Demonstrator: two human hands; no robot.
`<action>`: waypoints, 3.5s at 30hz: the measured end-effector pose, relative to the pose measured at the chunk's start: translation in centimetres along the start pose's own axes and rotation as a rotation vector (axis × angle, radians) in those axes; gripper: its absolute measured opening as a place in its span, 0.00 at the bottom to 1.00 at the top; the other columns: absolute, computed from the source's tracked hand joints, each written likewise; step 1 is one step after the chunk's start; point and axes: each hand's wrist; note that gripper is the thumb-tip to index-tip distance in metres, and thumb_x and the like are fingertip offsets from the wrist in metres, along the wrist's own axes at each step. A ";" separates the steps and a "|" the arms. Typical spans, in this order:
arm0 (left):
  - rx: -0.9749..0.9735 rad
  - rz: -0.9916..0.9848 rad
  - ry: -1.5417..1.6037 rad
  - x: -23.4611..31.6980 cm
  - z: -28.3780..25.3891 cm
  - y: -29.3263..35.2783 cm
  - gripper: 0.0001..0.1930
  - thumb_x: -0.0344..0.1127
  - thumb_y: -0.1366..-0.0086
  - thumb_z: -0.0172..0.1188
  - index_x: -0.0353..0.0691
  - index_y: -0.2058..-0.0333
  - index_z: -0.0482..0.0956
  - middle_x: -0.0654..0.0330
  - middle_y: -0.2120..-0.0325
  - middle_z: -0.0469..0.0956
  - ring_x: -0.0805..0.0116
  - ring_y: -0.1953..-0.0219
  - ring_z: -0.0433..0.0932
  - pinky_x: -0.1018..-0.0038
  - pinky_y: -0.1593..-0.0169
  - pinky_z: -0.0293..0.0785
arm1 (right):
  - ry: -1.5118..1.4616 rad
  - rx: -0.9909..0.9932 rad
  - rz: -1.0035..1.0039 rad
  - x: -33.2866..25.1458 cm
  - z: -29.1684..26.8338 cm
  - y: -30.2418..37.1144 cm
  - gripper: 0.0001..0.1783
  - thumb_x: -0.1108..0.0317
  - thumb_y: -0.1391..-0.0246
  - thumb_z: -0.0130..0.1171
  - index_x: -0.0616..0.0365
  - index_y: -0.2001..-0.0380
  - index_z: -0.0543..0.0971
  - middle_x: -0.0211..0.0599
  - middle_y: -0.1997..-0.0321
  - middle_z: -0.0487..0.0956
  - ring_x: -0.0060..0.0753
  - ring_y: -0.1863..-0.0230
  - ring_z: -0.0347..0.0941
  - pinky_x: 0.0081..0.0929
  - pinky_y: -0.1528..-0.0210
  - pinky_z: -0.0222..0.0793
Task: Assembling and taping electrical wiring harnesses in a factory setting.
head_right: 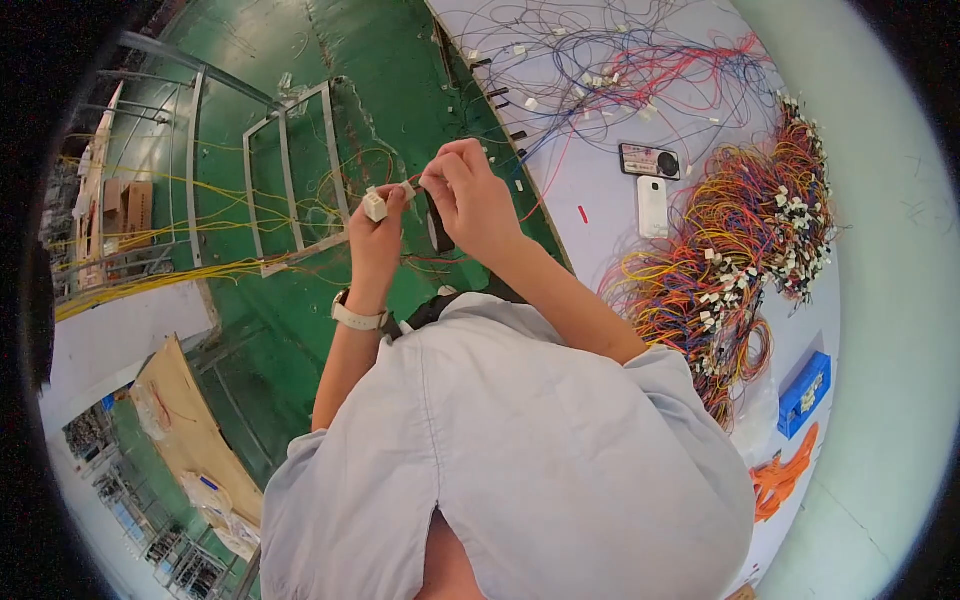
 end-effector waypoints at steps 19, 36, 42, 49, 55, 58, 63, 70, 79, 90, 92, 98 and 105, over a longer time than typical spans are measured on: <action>-0.085 -0.286 0.341 2.6 -0.2 0.9 0.11 0.38 0.36 0.61 0.35 0.70 0.79 0.76 0.86 0.63 0.88 0.86 0.54 0.83 0.83 0.45 | -0.079 -0.097 0.156 -0.6 -0.5 -1.1 0.09 0.68 0.42 0.56 0.65 0.67 0.75 0.39 0.61 0.73 0.31 0.69 0.74 0.22 0.67 0.73; -0.232 0.209 -0.108 3.4 -0.5 0.6 0.07 0.30 0.42 0.65 0.33 0.70 0.78 0.64 0.78 0.76 0.78 0.77 0.71 0.79 0.74 0.66 | -0.281 -0.217 0.399 -1.3 -1.8 -1.6 0.12 0.68 0.42 0.56 0.65 0.59 0.75 0.34 0.62 0.78 0.17 0.65 0.73 0.19 0.67 0.73; -0.199 0.515 -0.306 4.8 -1.0 1.0 0.08 0.27 0.46 0.66 0.34 0.69 0.76 0.58 0.74 0.74 0.66 0.77 0.74 0.74 0.73 0.68 | -0.692 -0.177 0.378 -1.4 -1.6 -0.1 0.11 0.71 0.41 0.52 0.62 0.57 0.73 0.34 0.57 0.77 0.16 0.59 0.71 0.17 0.57 0.69; -0.186 0.556 -0.377 4.2 -1.3 0.4 0.05 0.27 0.42 0.61 0.34 0.71 0.73 0.58 0.76 0.72 0.64 0.77 0.72 0.71 0.74 0.67 | -0.675 -0.240 0.311 -1.1 -1.2 0.8 0.13 0.74 0.48 0.49 0.61 0.57 0.72 0.31 0.59 0.74 0.18 0.60 0.69 0.19 0.55 0.67; -0.274 0.085 -0.022 1.4 -1.0 0.6 0.09 0.36 0.34 0.55 0.37 0.71 0.73 0.66 0.82 0.69 0.79 0.82 0.64 0.77 0.79 0.58 | -0.498 -0.327 0.281 -1.2 -1.3 1.0 0.23 0.74 0.51 0.49 0.60 0.48 0.69 0.33 0.55 0.71 0.18 0.56 0.67 0.20 0.51 0.65; -0.204 -0.176 0.293 1.3 -0.4 1.1 0.11 0.40 0.33 0.55 0.40 0.70 0.74 0.71 0.82 0.69 0.85 0.83 0.60 0.82 0.81 0.52 | -0.523 -0.260 0.285 -1.5 -0.5 1.8 0.26 0.75 0.51 0.49 0.59 0.45 0.66 0.33 0.52 0.70 0.19 0.55 0.66 0.21 0.50 0.64; -0.124 -0.318 0.441 1.2 -0.1 1.4 0.11 0.43 0.34 0.57 0.42 0.70 0.75 0.72 0.82 0.70 0.87 0.84 0.58 0.85 0.83 0.49 | -0.611 -0.208 0.434 -1.6 0.0 3.0 0.29 0.76 0.50 0.52 0.58 0.42 0.63 0.33 0.51 0.69 0.21 0.53 0.67 0.21 0.49 0.64; -0.134 -0.426 0.417 3.2 -1.2 1.2 0.12 0.43 0.34 0.57 0.41 0.72 0.75 0.71 0.81 0.71 0.87 0.85 0.58 0.85 0.83 0.48 | -0.415 -0.095 0.431 -1.5 -0.1 2.9 0.29 0.77 0.52 0.55 0.60 0.44 0.64 0.41 0.44 0.69 0.26 0.51 0.71 0.23 0.50 0.68; -0.487 0.166 -0.125 5.1 -2.5 2.0 0.06 0.30 0.37 0.57 0.33 0.70 0.74 0.63 0.78 0.73 0.75 0.78 0.67 0.76 0.74 0.63 | -1.335 -0.303 0.819 -1.9 -3.0 1.0 0.28 0.80 0.52 0.55 0.66 0.44 0.68 0.42 0.51 0.76 0.25 0.59 0.77 0.21 0.56 0.75; -0.433 0.513 -0.536 4.9 -3.8 2.0 0.10 0.27 0.50 0.64 0.36 0.69 0.75 0.57 0.74 0.72 0.56 0.77 0.74 0.70 0.76 0.69 | -1.239 -0.325 0.689 -2.0 -2.9 0.9 0.19 0.68 0.44 0.58 0.65 0.51 0.75 0.39 0.54 0.78 0.27 0.55 0.75 0.25 0.55 0.75; -0.292 0.710 -0.762 4.3 -4.0 1.7 0.13 0.29 0.56 0.65 0.40 0.69 0.75 0.60 0.71 0.72 0.60 0.78 0.74 0.71 0.77 0.69 | -1.287 -0.445 0.782 -1.6 -2.8 1.3 0.16 0.68 0.42 0.54 0.63 0.53 0.76 0.40 0.45 0.72 0.29 0.47 0.71 0.30 0.48 0.73; -0.143 0.938 -0.863 3.0 -4.3 1.6 0.16 0.30 0.59 0.65 0.40 0.67 0.75 0.62 0.70 0.72 0.67 0.77 0.75 0.75 0.79 0.68 | -1.005 -0.379 0.572 -2.8 -3.0 2.3 0.12 0.69 0.42 0.53 0.62 0.57 0.78 0.40 0.41 0.66 0.29 0.48 0.72 0.29 0.52 0.74; 0.069 0.860 -0.808 3.5 -2.6 1.8 0.10 0.29 0.50 0.65 0.39 0.68 0.75 0.59 0.74 0.73 0.61 0.75 0.75 0.72 0.77 0.70 | -0.680 -0.182 0.643 -5.3 -2.9 2.8 0.11 0.71 0.44 0.53 0.61 0.57 0.73 0.39 0.44 0.65 0.25 0.61 0.77 0.21 0.62 0.73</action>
Point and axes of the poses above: each hand's wrist, its own y-axis away from the middle knuckle, its own z-axis out of the palm, x = y × z
